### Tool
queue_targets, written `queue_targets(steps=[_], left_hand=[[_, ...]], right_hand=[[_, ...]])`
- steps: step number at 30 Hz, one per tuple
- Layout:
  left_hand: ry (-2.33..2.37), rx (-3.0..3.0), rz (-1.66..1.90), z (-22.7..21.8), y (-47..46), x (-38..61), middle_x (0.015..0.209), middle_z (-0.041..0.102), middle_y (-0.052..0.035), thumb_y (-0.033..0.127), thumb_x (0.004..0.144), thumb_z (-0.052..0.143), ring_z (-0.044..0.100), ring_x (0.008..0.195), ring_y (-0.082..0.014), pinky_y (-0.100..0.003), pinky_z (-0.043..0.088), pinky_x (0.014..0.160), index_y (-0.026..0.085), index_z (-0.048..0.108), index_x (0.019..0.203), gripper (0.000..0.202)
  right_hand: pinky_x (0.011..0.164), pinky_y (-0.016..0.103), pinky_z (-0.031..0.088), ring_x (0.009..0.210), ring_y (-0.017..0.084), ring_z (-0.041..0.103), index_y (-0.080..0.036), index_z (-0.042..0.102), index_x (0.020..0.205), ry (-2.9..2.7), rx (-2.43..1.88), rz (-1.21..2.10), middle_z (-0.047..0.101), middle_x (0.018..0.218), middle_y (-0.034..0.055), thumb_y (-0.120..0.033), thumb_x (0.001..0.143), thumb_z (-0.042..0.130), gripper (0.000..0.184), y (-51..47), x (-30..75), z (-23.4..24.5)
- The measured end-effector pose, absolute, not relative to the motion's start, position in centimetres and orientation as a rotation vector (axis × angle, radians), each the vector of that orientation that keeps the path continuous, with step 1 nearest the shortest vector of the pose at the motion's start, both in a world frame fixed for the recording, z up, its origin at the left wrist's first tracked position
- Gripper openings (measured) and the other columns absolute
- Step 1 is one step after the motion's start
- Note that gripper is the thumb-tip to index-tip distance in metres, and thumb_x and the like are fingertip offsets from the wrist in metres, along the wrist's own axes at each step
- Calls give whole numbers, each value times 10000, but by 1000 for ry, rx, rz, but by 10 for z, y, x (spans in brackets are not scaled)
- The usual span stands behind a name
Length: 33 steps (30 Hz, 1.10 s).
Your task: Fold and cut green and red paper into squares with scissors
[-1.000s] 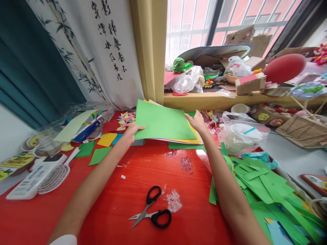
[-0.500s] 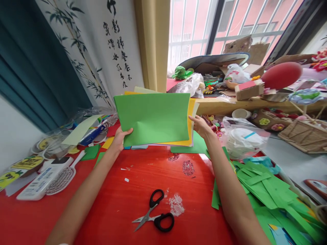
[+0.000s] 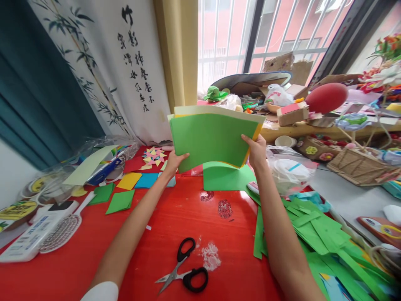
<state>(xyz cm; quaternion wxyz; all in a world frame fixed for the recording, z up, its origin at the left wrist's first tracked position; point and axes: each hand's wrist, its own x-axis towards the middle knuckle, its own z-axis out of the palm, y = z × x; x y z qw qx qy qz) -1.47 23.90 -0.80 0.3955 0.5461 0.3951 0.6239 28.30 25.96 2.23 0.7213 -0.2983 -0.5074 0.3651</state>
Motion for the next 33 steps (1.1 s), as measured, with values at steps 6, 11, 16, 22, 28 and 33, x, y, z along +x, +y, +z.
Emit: queue_targets(steps=[6, 11, 16, 22, 28, 33], left_hand=[[1010, 1396, 1722, -19, 255, -3, 1163, 634, -99, 288, 650, 721, 597, 1038, -241, -398, 448, 937, 175, 557, 1164, 551], [996, 1367, 1833, -7, 262, -9, 1185, 612, -68, 252, 702, 635, 587, 1044, -204, -342, 453, 920, 212, 518, 1191, 504], [1073, 1316, 1822, -13, 268, -11, 1095, 649, -51, 198, 677, 564, 613, 960, -196, -331, 477, 853, 212, 533, 1158, 482], [1152, 1284, 1798, -19, 266, -5, 1007, 671, -38, 152, 615, 527, 606, 901, -197, -303, 485, 787, 188, 583, 1069, 459], [1226, 1277, 1758, -24, 268, -1, 954, 663, -20, 127, 596, 492, 576, 898, -187, -282, 463, 776, 187, 593, 906, 331], [1365, 1212, 1670, -51, 265, 7, 735, 627, -25, 73, 545, 491, 564, 783, -197, -296, 446, 702, 175, 534, 706, 196]], right_hand=[[886, 402, 460, 930, 209, 599, -210, 602, 998, -1288, -904, 756, 664, 1023, 24, -284, 593, 704, 424, 275, 298, -2], [891, 393, 458, 949, 202, 590, -216, 557, 1025, -1277, -942, 753, 653, 1028, 24, -274, 606, 655, 434, 281, 301, -12], [890, 366, 453, 969, 190, 577, -228, 549, 1050, -1286, -983, 762, 645, 1031, 17, -267, 592, 634, 467, 274, 295, -17], [830, 340, 462, 881, 194, 567, -203, 589, 866, -1286, -1079, 737, 648, 911, 12, -261, 613, 545, 263, 273, 290, -11], [805, 334, 481, 861, 186, 584, -201, 556, 1010, -1283, -1166, 752, 655, 951, 26, -211, 585, 546, 425, 278, 294, -21], [811, 396, 486, 862, 219, 606, -181, 576, 961, -1307, -1259, 783, 672, 945, 62, -311, 642, 540, 346, 277, 295, -51]])
